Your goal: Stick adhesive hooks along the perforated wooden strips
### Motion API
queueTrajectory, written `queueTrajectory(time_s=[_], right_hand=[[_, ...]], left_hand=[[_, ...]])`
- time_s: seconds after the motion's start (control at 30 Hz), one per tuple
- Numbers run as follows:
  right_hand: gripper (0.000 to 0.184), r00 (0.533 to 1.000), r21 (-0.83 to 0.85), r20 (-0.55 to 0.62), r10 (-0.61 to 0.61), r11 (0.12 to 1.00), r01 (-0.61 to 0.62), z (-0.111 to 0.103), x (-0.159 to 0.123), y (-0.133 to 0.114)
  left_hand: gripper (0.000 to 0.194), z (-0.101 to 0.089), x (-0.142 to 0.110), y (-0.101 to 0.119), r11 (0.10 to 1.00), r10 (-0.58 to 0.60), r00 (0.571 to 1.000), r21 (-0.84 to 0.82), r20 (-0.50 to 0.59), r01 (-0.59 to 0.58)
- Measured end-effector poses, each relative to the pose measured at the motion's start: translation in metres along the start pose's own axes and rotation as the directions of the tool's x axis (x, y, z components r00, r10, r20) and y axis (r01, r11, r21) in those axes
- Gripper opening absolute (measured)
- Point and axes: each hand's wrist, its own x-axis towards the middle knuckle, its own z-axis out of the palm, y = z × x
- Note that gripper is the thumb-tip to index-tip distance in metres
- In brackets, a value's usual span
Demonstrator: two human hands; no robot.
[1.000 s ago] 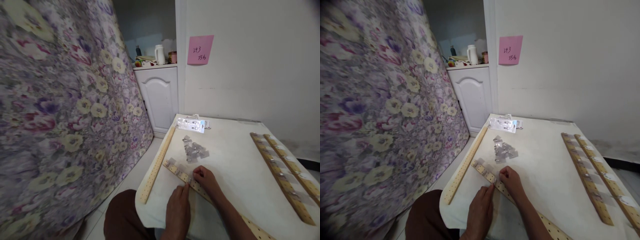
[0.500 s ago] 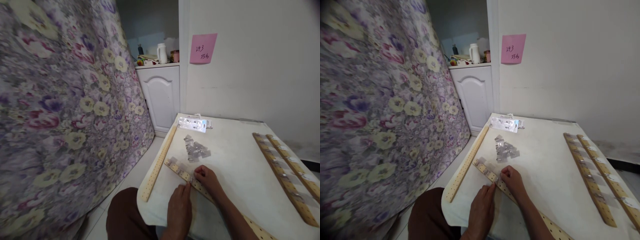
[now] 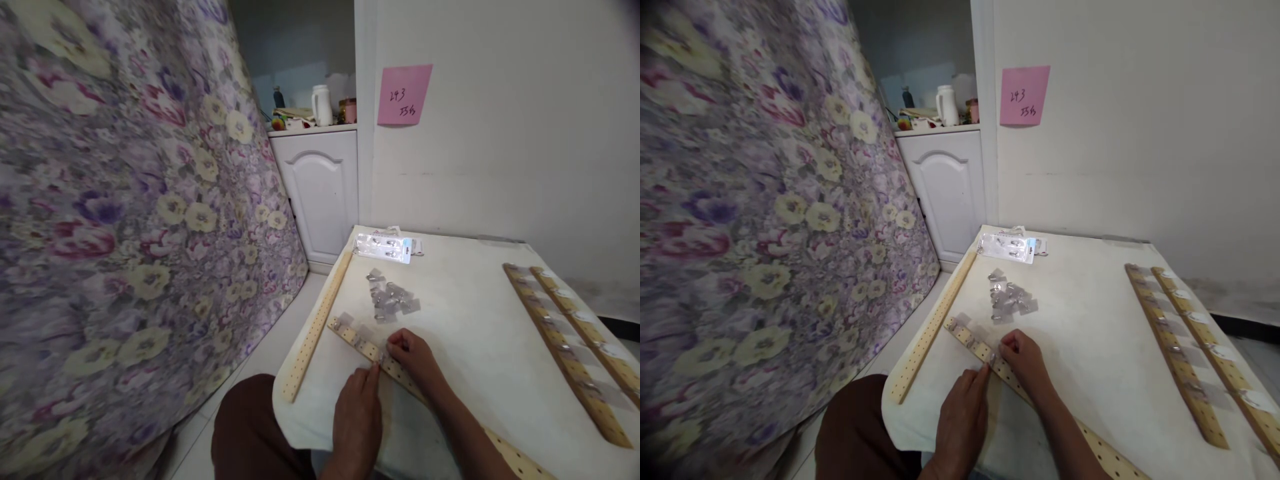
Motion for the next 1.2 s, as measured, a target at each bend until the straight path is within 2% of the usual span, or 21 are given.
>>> queueTrajectory(time_s=[0.37,0.73,1.2], right_hand=[[0.012,1.000,-0.009,-0.005,0.006,1.000,-0.006,0.000,0.001,0.003],[0.010,1.000,-0.022,-0.009,0.007,1.000,-0.007,0.000,0.000,0.002],[0.009,1.000,-0.045,0.002,0.002,0.999,-0.002,-0.002,-0.001,0.000]], left_hand=[[0.053,0.009,-0.003,-0.007,0.999,0.028,0.997,-0.035,-0.069,-0.030],[0.050,-0.002,0.001,0.003,1.000,-0.004,1.000,0.028,-0.002,0.004],[0.050,-0.001,0.002,0.004,0.998,-0.029,0.999,0.057,0.039,0.027]])
